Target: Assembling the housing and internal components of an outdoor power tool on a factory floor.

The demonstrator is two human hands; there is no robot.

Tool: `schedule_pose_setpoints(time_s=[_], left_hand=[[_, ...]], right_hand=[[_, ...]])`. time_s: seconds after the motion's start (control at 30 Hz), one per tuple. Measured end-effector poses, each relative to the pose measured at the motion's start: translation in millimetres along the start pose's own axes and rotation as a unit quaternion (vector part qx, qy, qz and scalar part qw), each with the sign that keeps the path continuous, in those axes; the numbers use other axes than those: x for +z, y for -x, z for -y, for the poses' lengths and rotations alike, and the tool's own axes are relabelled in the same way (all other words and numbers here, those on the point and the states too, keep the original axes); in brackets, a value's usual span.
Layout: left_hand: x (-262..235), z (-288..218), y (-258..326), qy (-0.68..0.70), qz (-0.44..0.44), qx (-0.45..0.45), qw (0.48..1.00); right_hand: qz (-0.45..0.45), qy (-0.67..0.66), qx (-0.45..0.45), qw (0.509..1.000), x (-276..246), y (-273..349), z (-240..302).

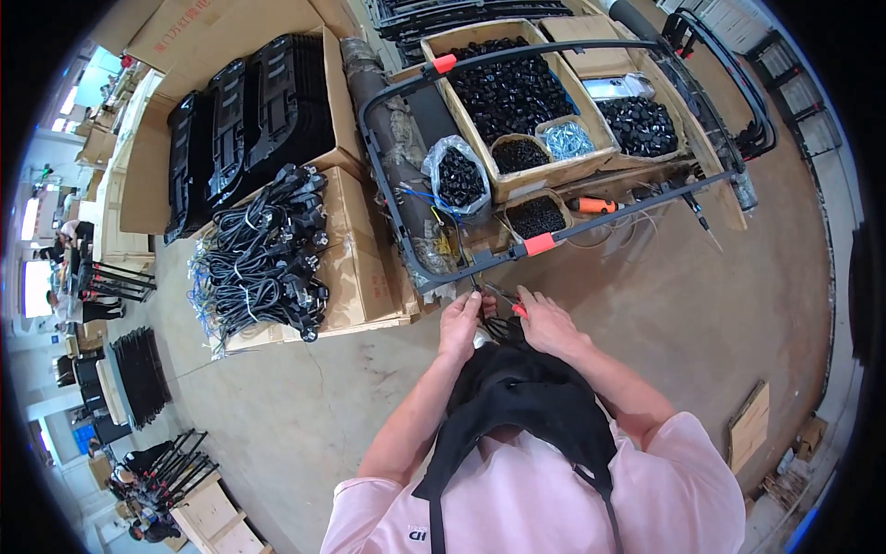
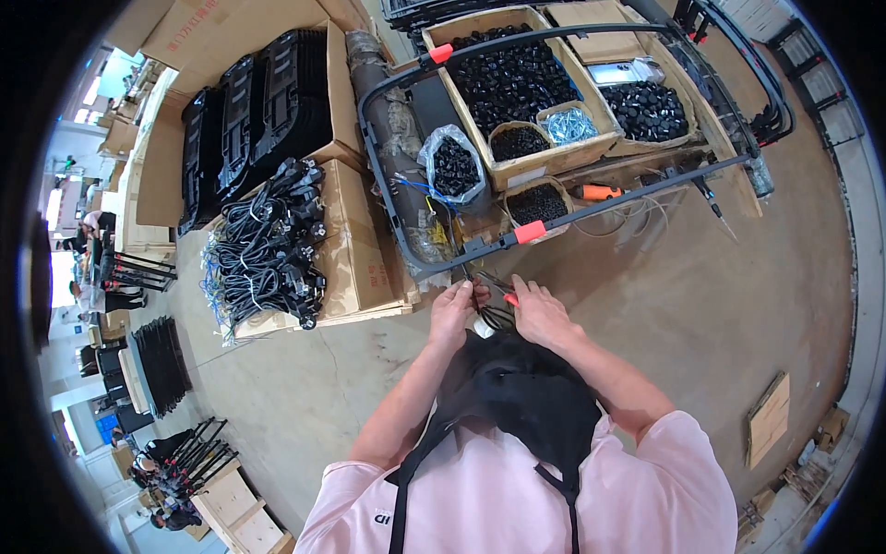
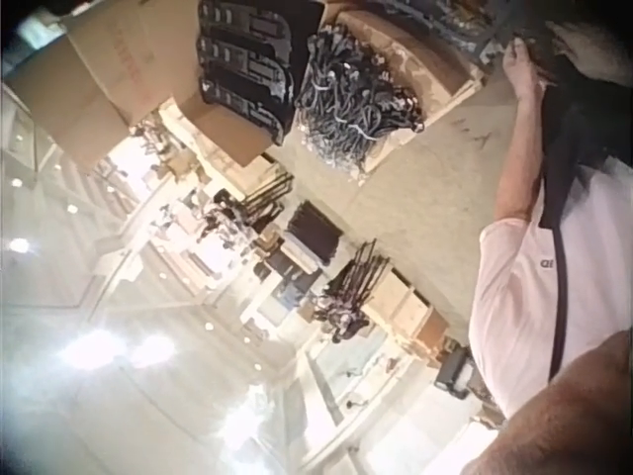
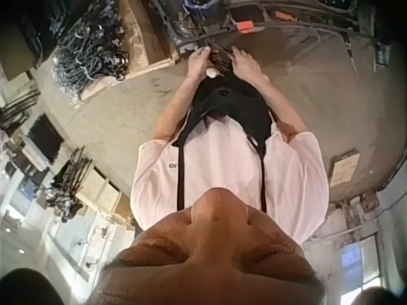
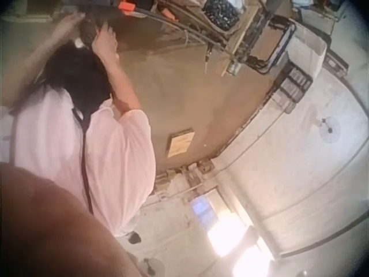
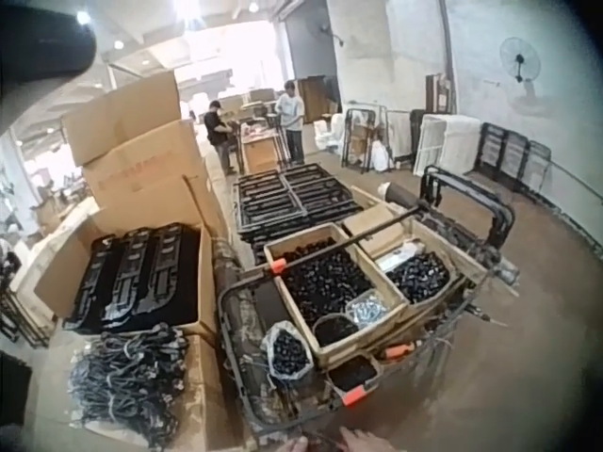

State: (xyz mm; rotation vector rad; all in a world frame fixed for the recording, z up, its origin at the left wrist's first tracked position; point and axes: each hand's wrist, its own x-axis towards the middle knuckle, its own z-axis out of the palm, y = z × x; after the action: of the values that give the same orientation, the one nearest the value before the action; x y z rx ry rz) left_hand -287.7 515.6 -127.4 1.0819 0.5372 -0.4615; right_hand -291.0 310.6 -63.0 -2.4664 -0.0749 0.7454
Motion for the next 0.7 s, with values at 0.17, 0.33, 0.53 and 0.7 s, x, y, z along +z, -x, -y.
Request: schedule_pose_setpoints(time_s=[0.17, 0.33, 0.53, 0.7], left_hand=[[4, 6, -2, -0.046, -0.026, 0.011, 0.999], [8, 15, -4, -0.063, -0.075, 0.03, 0.995], [20, 16, 0, -0.081, -0.097, 0.065, 0.99], [21, 15, -1, -0.116, -0.092, 0.09, 0.985]], right_hand=[[0.034, 0.018, -0.032, 0.999, -4, -6, -4], [0.071, 0.041, -0.062, 0.995, -4, -8, -6], [0.103, 0.071, -0.083, 0.989, -11, -12, -1], [0.093, 0.107, -0.1, 0.985, -16, -10, -4]])
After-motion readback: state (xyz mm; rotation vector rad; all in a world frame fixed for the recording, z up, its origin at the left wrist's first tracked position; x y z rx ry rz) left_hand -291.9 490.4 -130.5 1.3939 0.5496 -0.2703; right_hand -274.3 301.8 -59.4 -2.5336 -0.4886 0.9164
